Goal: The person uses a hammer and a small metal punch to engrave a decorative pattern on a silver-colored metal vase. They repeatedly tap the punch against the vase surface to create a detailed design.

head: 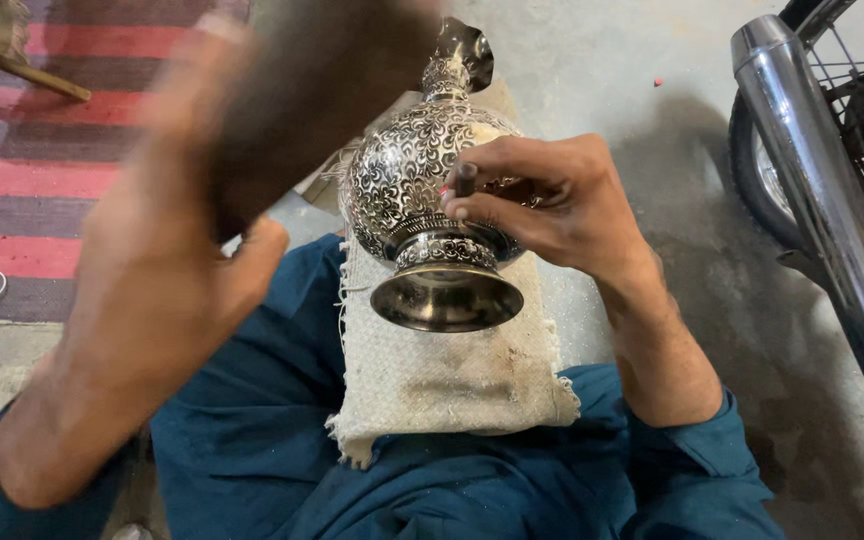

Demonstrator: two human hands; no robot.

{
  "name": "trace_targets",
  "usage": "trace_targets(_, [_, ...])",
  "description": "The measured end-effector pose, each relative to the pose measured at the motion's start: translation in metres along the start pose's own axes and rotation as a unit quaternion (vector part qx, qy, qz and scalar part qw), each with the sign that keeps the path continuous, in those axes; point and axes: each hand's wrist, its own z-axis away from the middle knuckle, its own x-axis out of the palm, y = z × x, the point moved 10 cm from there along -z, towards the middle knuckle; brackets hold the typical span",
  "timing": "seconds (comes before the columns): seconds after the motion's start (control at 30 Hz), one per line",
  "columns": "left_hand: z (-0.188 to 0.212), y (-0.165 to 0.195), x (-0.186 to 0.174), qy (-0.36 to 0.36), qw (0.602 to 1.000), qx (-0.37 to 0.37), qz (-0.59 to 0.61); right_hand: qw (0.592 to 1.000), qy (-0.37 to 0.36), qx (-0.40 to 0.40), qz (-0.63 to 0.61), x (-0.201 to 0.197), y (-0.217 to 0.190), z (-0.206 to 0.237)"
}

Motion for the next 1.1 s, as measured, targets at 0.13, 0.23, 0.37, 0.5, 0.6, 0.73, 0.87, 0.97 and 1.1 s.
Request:
trace_targets(0.13, [0.000,-0.004,0.003,0.005,0.995,-0.025,0.097,1.000,0.009,0.025,-0.003,0.000,0.003,0.000])
trace_targets(0.23, [0.002,-0.011,0.001,0.020,0.981,-0.041,0.186,0.998,0.005,0.006,-0.061,0.002,-0.002,0.001])
trace_targets(0.37, [0.001,-0.011,-0.004,0.027,0.991,-0.029,0.125,1.000,0.009,0.017,-0.023,0.000,0.003,0.002])
trace_targets(0.5, [0.000,-0.001,0.002,0.006,1.000,0.007,0.022,1.000,0.010,0.016,-0.022,0.001,0.007,0.003])
trace_targets(0.6, [0.000,-0.002,-0.002,0.020,0.998,0.013,-0.062,0.999,0.018,0.018,-0.045,0.001,0.008,0.006])
trace_targets(0.73, [-0.003,0.003,-0.006,0.024,0.995,0.044,-0.091,0.998,0.021,0.005,-0.064,0.001,0.007,0.008])
trace_targets(0.87, [-0.008,0.010,-0.008,0.020,0.995,0.053,-0.088,0.999,0.030,0.021,-0.024,0.000,0.011,0.009])
trace_targets(0.97, [-0.011,0.011,-0.005,0.008,0.997,0.047,-0.057,0.998,0.039,0.007,-0.058,-0.003,0.008,0.011])
trace_targets(1.1, [-0.010,-0.001,-0.006,0.008,0.999,0.010,0.050,0.994,0.040,0.009,-0.103,-0.001,0.008,0.011])
